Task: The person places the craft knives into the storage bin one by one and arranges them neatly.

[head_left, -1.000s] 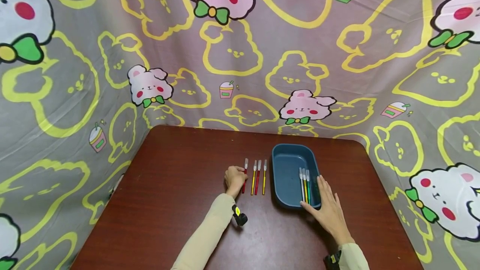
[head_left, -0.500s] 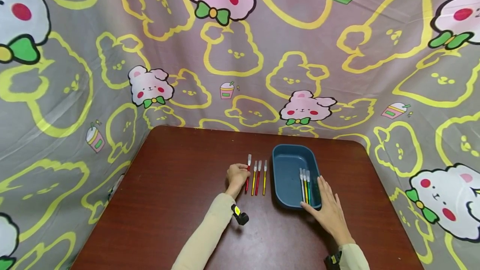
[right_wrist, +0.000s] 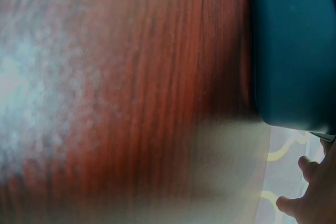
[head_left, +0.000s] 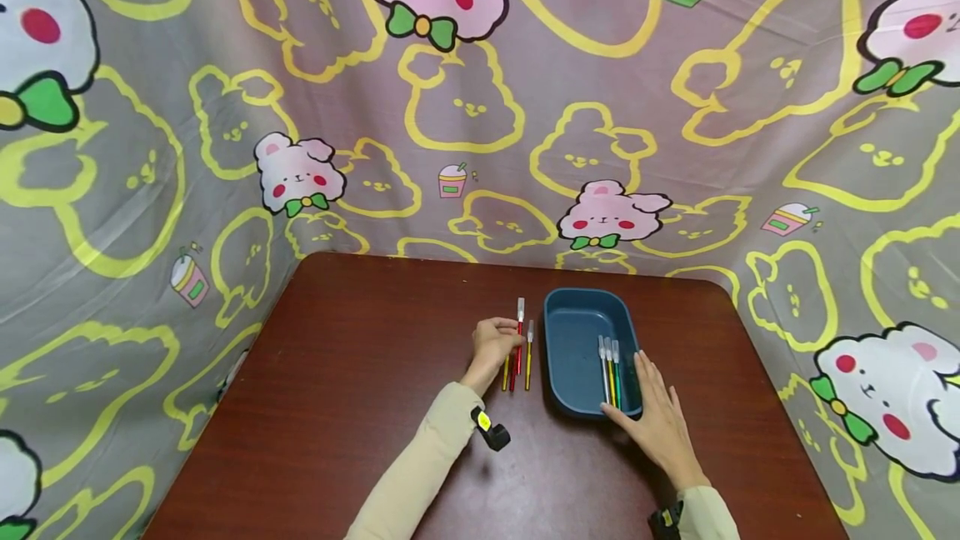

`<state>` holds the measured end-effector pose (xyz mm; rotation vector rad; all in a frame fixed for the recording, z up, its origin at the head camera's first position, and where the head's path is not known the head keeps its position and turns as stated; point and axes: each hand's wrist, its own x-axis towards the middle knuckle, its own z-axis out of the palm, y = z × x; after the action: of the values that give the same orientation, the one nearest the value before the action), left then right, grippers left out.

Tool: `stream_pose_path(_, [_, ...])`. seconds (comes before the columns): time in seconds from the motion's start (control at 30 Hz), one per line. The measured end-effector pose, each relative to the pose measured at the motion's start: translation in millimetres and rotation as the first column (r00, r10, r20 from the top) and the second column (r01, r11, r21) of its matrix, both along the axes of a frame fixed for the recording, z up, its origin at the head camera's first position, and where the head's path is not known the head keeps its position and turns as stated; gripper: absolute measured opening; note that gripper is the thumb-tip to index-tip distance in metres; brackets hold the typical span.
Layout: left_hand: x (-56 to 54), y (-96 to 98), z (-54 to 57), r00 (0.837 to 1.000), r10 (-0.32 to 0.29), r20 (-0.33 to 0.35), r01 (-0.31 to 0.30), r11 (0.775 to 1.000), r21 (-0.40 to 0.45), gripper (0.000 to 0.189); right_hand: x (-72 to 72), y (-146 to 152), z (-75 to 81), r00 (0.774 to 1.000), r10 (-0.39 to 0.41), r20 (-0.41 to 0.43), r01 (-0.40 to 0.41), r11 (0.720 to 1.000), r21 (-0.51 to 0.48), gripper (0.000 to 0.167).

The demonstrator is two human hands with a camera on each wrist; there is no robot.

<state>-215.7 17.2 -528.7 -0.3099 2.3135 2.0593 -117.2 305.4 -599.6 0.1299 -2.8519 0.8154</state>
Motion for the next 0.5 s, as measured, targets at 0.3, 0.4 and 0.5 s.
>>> stream_pose_path(0.3, [4.3,17.8,6.1,0.999,-0.029,0.018,0.029,1.000,0.003,0.025,1.4,-2,2.9,1.000,0.000,0.005,0.000,1.000,-0.003,0.113])
stream_pose_path(0.4, [4.8,23.5,5.0,0.999,-0.039,0.019,0.039,0.999,0.004,0.024,2.2,-3,3.0,1.000,0.004,0.000,-0.004,1.000,-0.004,0.112])
stream_pose_path(0.5, [5.3,29.3,4.0,0.999,-0.049,0.019,0.049,0.998,0.029,0.023,2.7,-3,3.2,1.000,0.005,-0.002,-0.005,1.000,-0.006,0.112])
